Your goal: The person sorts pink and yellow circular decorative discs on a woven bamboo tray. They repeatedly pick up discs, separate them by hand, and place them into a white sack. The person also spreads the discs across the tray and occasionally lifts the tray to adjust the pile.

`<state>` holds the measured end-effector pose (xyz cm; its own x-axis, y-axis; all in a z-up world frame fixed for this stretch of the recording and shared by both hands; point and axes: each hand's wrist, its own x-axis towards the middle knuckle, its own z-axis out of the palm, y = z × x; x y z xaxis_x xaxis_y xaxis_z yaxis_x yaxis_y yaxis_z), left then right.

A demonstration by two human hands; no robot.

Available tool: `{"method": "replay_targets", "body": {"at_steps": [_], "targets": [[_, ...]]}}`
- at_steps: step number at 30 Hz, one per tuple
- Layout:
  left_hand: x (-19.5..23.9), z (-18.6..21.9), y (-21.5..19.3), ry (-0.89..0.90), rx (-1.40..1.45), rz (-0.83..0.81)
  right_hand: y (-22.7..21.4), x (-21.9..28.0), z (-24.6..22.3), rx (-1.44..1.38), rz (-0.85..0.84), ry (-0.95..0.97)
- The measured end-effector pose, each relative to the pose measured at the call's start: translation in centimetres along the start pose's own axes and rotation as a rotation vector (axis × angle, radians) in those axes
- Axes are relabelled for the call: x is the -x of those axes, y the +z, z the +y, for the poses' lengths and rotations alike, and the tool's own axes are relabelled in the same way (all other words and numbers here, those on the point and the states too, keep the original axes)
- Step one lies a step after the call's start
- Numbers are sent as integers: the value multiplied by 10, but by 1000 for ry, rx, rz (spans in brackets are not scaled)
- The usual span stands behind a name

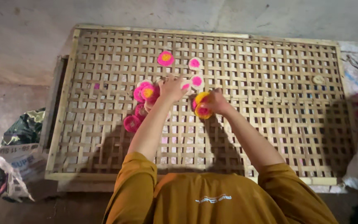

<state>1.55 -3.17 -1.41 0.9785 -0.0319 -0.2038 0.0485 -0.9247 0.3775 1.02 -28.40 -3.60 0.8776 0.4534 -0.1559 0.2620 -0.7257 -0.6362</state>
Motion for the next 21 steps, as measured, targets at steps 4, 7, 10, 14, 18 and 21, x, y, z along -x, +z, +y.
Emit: {"method": "replay_targets", "body": {"at_steps": [4, 7, 10, 14, 18, 21], "targets": [[4, 2, 3, -9, 247, 92, 4, 35, -1, -762, 22, 127], [3, 16, 16, 128, 520, 177, -17, 75, -4, -1100, -6, 76], [14, 64, 35, 359, 662, 222, -41, 112, -11, -1567, 85, -68], [55, 178, 42, 448, 966, 112, -85, 169, -12, -1787, 311, -74], [109, 258, 6, 548, 1027, 30, -228, 276, 22, -1392, 848, -436], [130, 283, -12, 659, 955, 110, -378, 394, 78, -341, 1457, -277]]}}
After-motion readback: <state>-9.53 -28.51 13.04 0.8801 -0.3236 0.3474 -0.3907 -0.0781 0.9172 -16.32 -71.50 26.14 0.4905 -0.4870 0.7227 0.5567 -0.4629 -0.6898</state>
